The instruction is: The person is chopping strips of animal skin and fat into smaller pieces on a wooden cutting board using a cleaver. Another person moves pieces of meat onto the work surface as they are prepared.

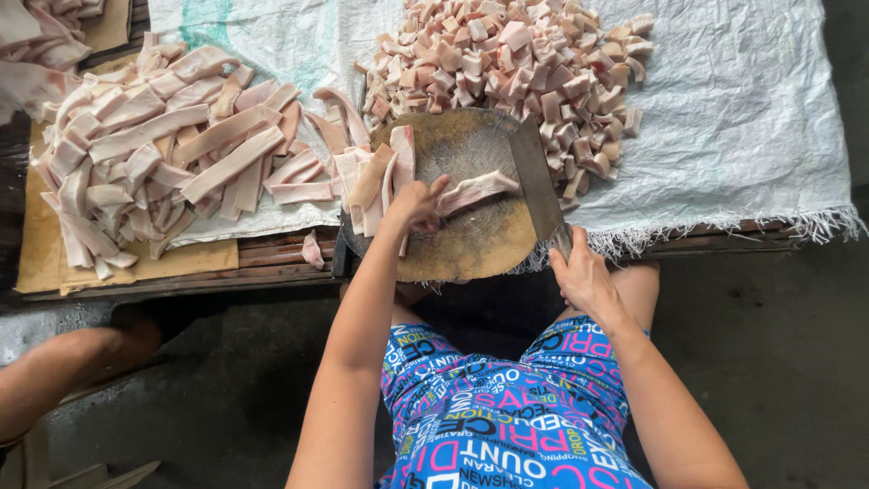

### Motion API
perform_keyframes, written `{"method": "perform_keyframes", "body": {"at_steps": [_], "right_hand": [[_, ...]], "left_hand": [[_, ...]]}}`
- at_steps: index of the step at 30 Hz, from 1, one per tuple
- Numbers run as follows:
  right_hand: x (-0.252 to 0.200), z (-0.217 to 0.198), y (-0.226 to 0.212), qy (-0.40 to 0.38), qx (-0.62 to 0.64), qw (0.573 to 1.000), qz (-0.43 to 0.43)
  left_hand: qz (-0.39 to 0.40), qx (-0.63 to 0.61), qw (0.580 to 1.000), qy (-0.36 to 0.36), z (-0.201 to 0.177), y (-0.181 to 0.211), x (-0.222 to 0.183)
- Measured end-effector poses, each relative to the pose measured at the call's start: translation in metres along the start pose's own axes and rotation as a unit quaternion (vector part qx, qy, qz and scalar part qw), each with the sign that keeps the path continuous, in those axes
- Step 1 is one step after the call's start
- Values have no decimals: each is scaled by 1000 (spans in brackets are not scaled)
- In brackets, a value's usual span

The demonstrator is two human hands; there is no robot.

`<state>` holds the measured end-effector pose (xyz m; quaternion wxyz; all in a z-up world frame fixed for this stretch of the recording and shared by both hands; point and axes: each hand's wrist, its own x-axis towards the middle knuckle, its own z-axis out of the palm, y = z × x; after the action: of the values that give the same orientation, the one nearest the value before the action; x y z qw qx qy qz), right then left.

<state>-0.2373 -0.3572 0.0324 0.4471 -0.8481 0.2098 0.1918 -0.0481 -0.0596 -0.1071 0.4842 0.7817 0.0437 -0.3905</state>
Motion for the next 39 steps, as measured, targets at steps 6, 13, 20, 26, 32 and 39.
{"method": "perform_keyframes", "body": {"at_steps": [6, 13, 20, 26, 32, 39], "right_hand": [[7, 8, 19, -11, 45, 999, -24], [-13, 19, 25, 80, -60, 987, -122], [-34, 27, 14, 62, -195, 965, -163], [-23, 32, 23, 39, -209, 967, -138], [16, 31, 21, 10, -180, 973, -144], [64, 31, 5, -15, -155, 976, -155]], "left_hand": [[281, 334, 836, 333, 47, 7, -8], [275, 399, 826, 286, 92, 30, 10], [247, 439, 807, 308, 97, 25, 25], [243, 436, 815, 296, 97, 23, 43], [272, 415, 822, 280, 94, 24, 47], [273, 399, 837, 256, 90, 29, 44]]}}
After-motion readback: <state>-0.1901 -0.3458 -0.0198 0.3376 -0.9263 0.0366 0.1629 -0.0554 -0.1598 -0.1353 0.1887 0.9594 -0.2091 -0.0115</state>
